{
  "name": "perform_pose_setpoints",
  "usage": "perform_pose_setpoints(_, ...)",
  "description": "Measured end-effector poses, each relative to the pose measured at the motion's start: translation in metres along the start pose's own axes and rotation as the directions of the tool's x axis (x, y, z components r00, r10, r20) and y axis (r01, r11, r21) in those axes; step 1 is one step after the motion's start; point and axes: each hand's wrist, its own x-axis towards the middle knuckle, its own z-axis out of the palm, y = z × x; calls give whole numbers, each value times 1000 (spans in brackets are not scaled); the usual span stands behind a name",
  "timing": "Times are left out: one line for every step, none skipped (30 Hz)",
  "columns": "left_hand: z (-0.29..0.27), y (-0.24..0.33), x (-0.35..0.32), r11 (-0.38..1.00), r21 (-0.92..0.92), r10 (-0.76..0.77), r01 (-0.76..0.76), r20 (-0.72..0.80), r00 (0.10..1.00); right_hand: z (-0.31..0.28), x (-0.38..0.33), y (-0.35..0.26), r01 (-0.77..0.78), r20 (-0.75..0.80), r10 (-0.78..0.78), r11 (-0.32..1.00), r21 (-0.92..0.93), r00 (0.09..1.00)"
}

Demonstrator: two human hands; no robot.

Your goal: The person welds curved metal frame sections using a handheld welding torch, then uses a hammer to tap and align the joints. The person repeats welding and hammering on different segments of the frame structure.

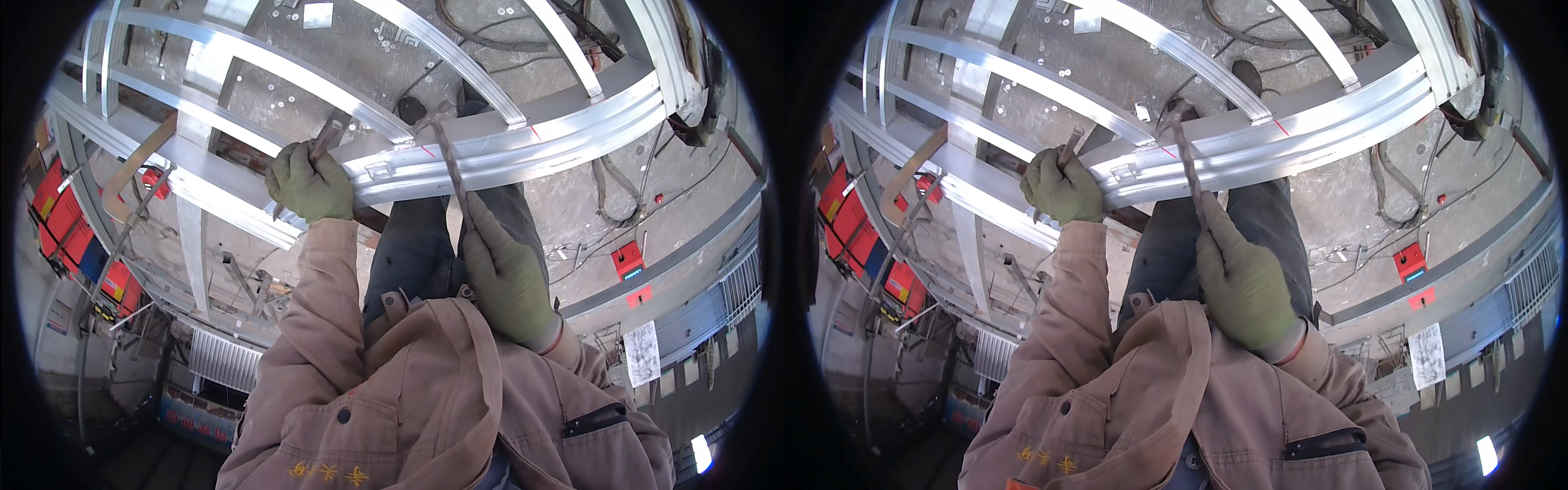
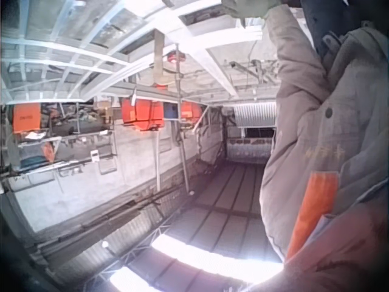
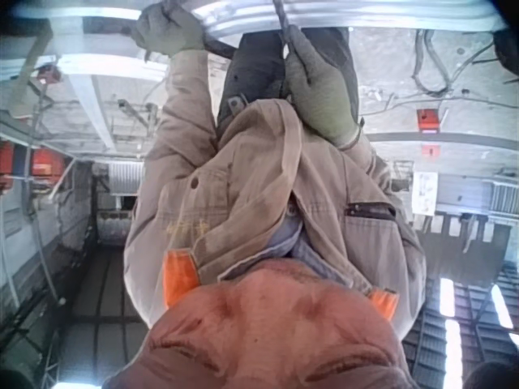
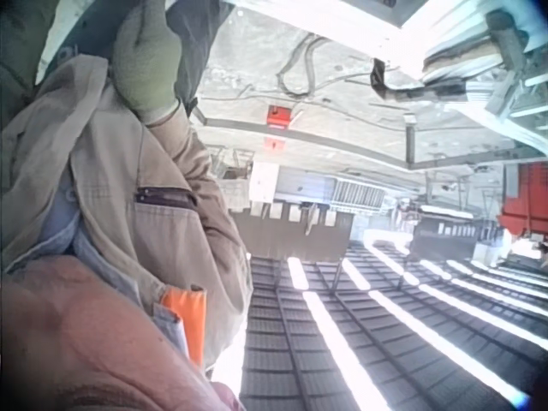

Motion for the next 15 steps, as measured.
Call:
perform_pose_setpoints(-1, -1, -2, 1000, 5, -20, 20, 18, 1000, -5, 1, -1, -81, 33, 79, 994, 68, 996)
perform_pose_setpoints(-4, -3, -5, 999, 15, -38, 38, 46, 998, -7, -2, -4, -174, 75, 164, 975, 138, 983)
perform_pose_setpoints(-4, -4, -6, 1000, 13, -24, 23, 34, 999, -11, -1, -22, -269, 76, 260, 951, 150, 962)
perform_pose_setpoints(-4, -4, -6, 1000, 10, -9, 9, 23, 1000, -9, -4, -21, -209, -6, 211, 971, 113, 978)
perform_pose_setpoints(-2, -4, -4, 1000, 6, 5, -5, 4, 1000, -8, -6, -19, -142, -89, 148, 988, 68, 985)
perform_pose_setpoints(-1, -5, -2, 1000, 6, 11, -11, 0, 1000, -4, -9, -20, -164, -94, 174, 981, 107, 980)
perform_pose_setpoints(0, -5, -1, 1000, 7, 16, -16, -4, 1000, -1, -9, -21, -178, -99, 194, 973, 145, 976)
perform_pose_setpoints(1, -4, 0, 1000, 3, 21, -21, -7, 1000, 3, -8, -22, -191, -109, 213, 965, 181, 971)
perform_pose_setpoints(1, -4, -2, 1000, -18, -1, 1, 18, 1000, 3, -7, -15, -207, -62, 221, 961, 185, 973)
perform_pose_setpoints(0, -5, -6, 999, -39, -22, 23, 43, 999, 3, -6, -7, -222, -15, 229, 957, 188, 973)
perform_pose_setpoints(-5, -6, -9, 998, -48, -42, 45, 73, 996, 4, -12, -9, -240, 0, 244, 951, 196, 970)
perform_pose_setpoints(-5, -8, -8, 998, -48, -29, 32, 66, 997, 3, -7, -10, -230, 16, 231, 953, 198, 973)
perform_pose_setpoints(-4, -8, -5, 999, -48, -17, 20, 59, 998, 1, -8, -19, -217, -10, 223, 955, 201, 975)
perform_pose_setpoints(-1, -7, -1, 999, -53, -6, 8, 46, 999, 1, -8, -24, -198, -40, 210, 960, 200, 977)
perform_pose_setpoints(-1, -7, 0, 999, -51, -8, 11, 47, 999, 5, -14, -21, -148, -109, 164, 979, 139, 980)
